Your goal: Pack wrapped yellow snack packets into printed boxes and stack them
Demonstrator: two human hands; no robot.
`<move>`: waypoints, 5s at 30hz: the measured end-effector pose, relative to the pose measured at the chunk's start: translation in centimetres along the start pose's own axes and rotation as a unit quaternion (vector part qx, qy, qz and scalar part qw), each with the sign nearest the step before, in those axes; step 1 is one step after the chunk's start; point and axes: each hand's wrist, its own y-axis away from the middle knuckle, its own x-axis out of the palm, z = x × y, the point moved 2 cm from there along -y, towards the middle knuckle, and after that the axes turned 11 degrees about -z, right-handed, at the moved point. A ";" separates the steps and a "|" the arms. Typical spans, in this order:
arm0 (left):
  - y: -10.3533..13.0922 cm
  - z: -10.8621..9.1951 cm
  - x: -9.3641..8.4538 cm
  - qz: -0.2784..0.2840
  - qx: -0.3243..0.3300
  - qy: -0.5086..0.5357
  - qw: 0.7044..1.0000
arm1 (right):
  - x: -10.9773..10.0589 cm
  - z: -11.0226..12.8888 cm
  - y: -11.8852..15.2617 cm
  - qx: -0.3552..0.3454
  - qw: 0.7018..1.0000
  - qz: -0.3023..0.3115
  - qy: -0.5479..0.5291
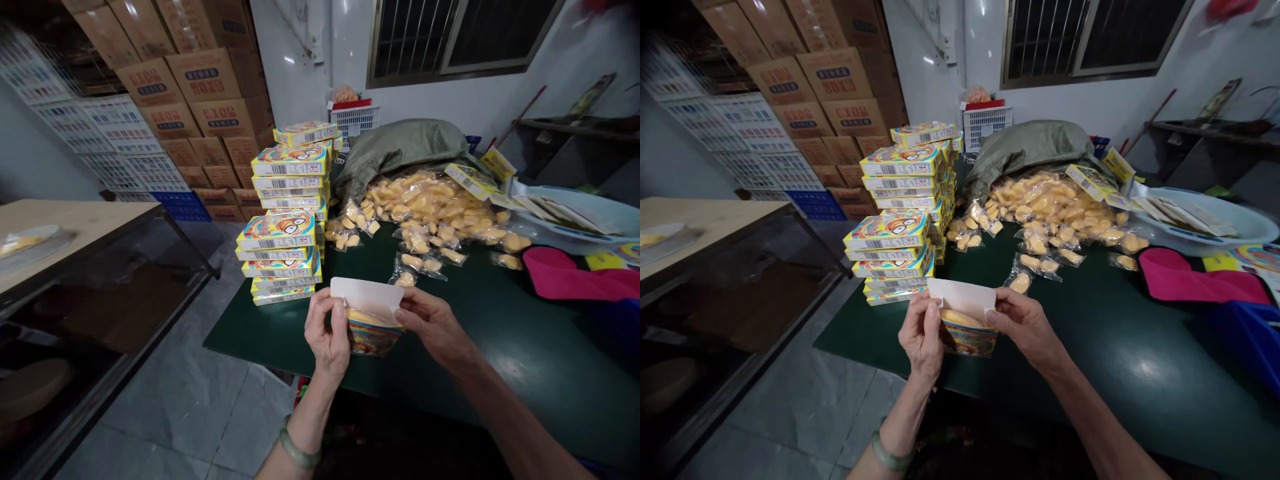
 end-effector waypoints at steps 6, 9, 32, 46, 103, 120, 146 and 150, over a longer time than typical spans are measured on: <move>-0.5 0.0 0.5 0.004 -0.156 0.136 0.978 | 0.7 0.6 0.2 -0.037 0.996 -0.060 0.051; -0.8 0.2 0.6 0.075 -0.193 0.193 0.959 | 1.0 0.2 0.4 -0.088 0.992 -0.084 0.019; -1.9 -1.7 -0.3 0.182 -0.072 0.075 0.978 | -0.2 0.9 0.5 -0.222 0.964 -0.046 0.139; -5.2 -3.4 -1.2 0.384 0.252 -0.010 0.888 | -0.3 0.8 1.0 -0.334 0.926 -0.021 0.174; 1.5 -1.5 1.9 0.023 -0.006 0.011 1.000 | 4.5 6.8 -3.8 -0.297 0.734 0.232 0.565; 1.2 -0.7 2.2 -0.010 -0.109 0.129 0.986 | 5.0 6.5 -5.1 -0.296 0.753 0.320 0.492; 0.4 -0.6 1.7 -0.005 -0.066 0.189 0.980 | 0.5 6.8 -1.3 -0.278 0.783 0.251 0.496; 0.4 -1.0 1.6 -0.010 -0.058 0.203 0.977 | 0.7 6.7 -1.4 -0.311 0.740 0.288 0.523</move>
